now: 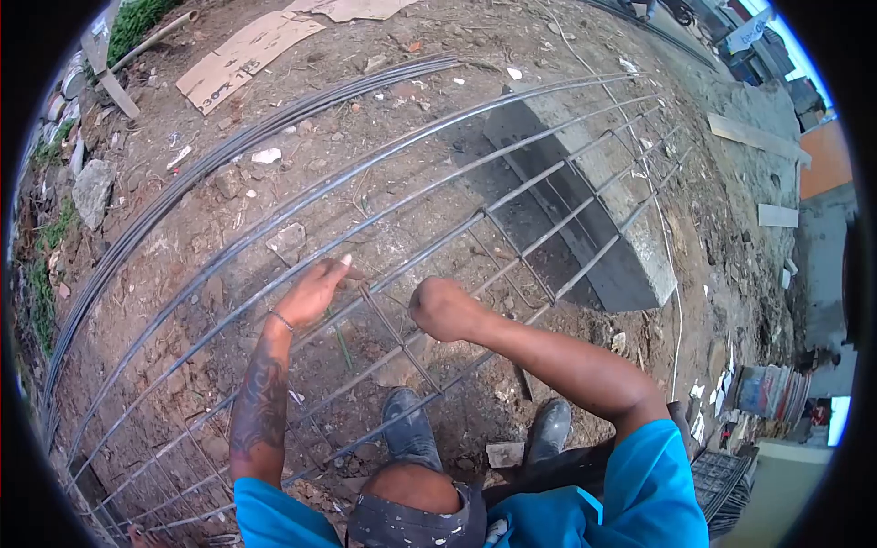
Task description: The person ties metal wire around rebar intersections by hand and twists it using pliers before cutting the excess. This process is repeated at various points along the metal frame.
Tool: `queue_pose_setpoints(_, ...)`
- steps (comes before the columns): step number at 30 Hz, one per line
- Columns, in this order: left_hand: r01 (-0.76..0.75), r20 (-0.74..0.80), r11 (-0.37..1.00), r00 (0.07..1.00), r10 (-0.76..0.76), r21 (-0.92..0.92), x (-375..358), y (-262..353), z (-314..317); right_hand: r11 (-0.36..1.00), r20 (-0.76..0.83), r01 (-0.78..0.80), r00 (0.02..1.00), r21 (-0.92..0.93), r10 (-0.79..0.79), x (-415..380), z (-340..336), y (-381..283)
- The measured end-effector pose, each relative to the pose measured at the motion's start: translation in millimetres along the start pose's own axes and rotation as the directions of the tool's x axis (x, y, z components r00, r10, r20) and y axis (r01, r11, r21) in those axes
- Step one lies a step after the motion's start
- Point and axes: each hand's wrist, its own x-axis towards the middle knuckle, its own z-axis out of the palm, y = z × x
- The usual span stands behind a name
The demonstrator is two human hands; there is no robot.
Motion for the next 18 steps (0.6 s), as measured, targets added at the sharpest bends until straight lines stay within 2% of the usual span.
queue_pose_setpoints(1,-0.006,-0.032,0.996,0.999,0.009,0.090,5.7,1.0,7.7,0.997,-0.042,-0.008,0.999,0.076,0.011,10.2,11.4,2.1)
queue_pose_setpoints(3,0.035,-0.007,0.995,0.999,-0.035,0.089,12.4,5.9,16.4,0.989,-0.081,0.021,0.997,0.149,-0.009,22.9,17.3,-2.5)
queue_pose_setpoints(4,0.089,0.013,0.993,0.996,-0.090,0.072,12.8,4.2,20.9,0.965,-0.061,-0.031,0.997,0.261,0.049,21.2,13.0,-10.1)
queue_pose_setpoints(5,0.075,-0.002,0.996,0.997,-0.075,-0.038,15.7,-4.4,26.2,0.925,-0.017,-0.088,0.995,0.370,0.101,19.6,14.7,-16.7)
queue_pose_setpoints(6,0.060,-0.021,0.987,0.998,-0.064,-0.147,18.9,-13.4,30.5,0.925,0.021,-0.073,0.997,0.373,0.070,19.1,20.3,-19.5)
queue_pose_setpoints(8,0.060,-0.019,0.983,0.998,-0.064,-0.175,22.5,-17.9,32.1,0.872,-0.032,-0.114,0.989,0.476,0.147,21.5,23.8,-20.2)
queue_pose_setpoints(9,0.071,-0.038,0.981,0.996,-0.079,-0.180,19.9,-18.0,33.0,0.874,-0.016,-0.106,0.992,0.475,0.129,19.6,23.7,-19.1)
queue_pose_setpoints(11,0.008,-0.201,1.000,0.979,-0.013,-0.027,15.7,-14.1,33.4,0.942,-0.151,0.033,0.988,0.334,0.018,11.2,24.7,-15.7)
queue_pose_setpoints(12,0.016,-0.204,0.999,0.979,-0.021,-0.030,11.7,-14.3,32.9,0.941,-0.142,0.032,0.990,0.337,0.017,7.0,28.1,-15.3)
queue_pose_setpoints(14,-0.115,-0.255,0.990,0.958,0.133,0.085,6.7,-10.5,32.5,0.954,-0.295,0.141,0.954,0.266,-0.058,2.7,30.1,-14.4)
queue_pose_setpoints(15,-0.115,-0.256,0.990,0.958,0.133,0.084,3.9,-9.4,35.3,0.954,-0.295,0.141,0.954,0.265,-0.059,3.6,30.5,-16.0)
queue_pose_setpoints(17,-0.274,-0.399,0.931,0.847,0.352,0.241,-0.5,-6.4,39.8,0.953,-0.263,0.150,0.962,0.265,-0.079,8.6,32.5,-22.2)
queue_pose_setpoints(18,-0.270,-0.399,0.933,0.848,0.348,0.239,-4.5,-2.7,39.6,0.952,-0.260,0.149,0.963,0.267,-0.078,9.4,33.2,-23.4)
